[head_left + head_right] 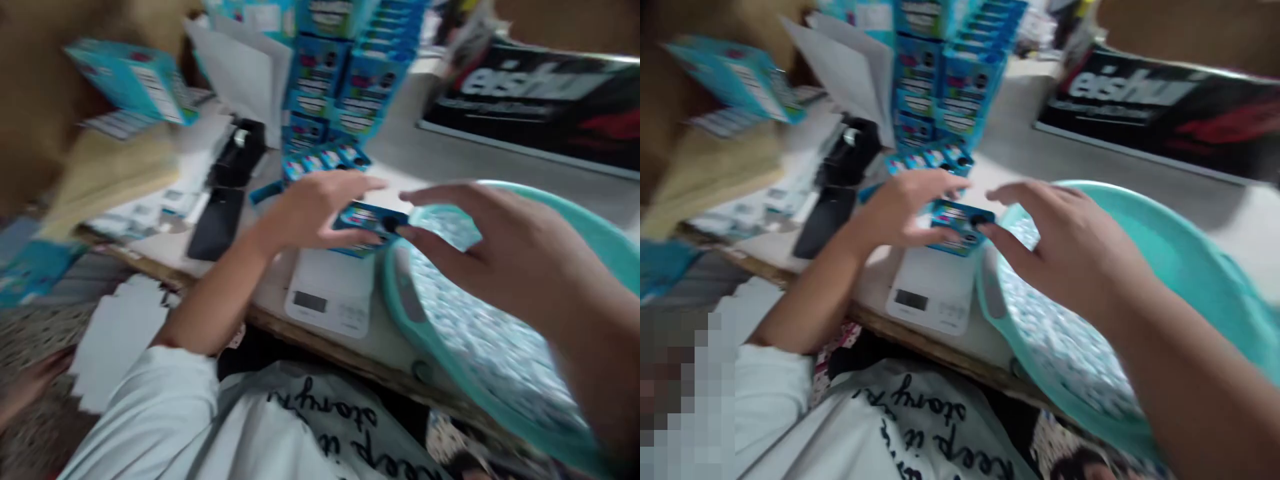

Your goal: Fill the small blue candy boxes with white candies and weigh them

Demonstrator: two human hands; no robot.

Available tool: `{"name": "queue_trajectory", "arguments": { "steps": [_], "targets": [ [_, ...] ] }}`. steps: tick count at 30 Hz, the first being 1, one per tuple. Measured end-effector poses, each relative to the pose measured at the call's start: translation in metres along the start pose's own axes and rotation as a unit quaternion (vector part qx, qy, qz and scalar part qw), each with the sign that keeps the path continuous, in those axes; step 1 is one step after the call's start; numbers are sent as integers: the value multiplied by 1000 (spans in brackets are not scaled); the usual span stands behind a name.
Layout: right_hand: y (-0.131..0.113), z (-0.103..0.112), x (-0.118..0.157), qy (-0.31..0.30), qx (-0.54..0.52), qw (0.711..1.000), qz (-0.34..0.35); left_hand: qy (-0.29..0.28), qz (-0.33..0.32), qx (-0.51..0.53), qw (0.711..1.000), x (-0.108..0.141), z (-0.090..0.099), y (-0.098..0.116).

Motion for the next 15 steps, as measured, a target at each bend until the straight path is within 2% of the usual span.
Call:
{"name": "queue_trajectory", "arguments": {
  "steps": [2, 3, 4, 6, 9, 11, 13, 15],
  "targets": [
    [12, 21, 4, 27, -22, 997, -65, 84, 9, -15, 996, 6, 17, -2],
    [20, 24, 5, 15, -28, 995, -93, 123, 18, -24, 992, 9, 25, -4],
    [28, 23, 6, -12, -26, 993, -116, 158, 29, -31, 987, 13, 32, -5],
    [46, 6, 9, -104, -9, 982, -160, 197, 44, -47, 978, 19, 41, -6],
    [67, -35, 18, -253, 15, 947, -198, 212, 52, -74, 973, 21, 45, -4],
    [71, -60, 24, -319, 19, 926, -204, 211, 56, -84, 972, 20, 44, -4],
    [70, -73, 27, -345, 25, 917, -198, 208, 60, -84, 973, 18, 42, -6],
    [69, -75, 29, -334, 17, 924, -188, 195, 74, -80, 975, 16, 39, -8]
  ]
}}
Point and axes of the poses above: each hand's wrist, its own x-axis away from the middle knuckle, its own z-axis out of the back of the hand, y = z × x, the point moved 9 cm from there along -x, towards the middle knuckle, and after that the axes turned 9 degrees about -y, right-handed, at the moved point
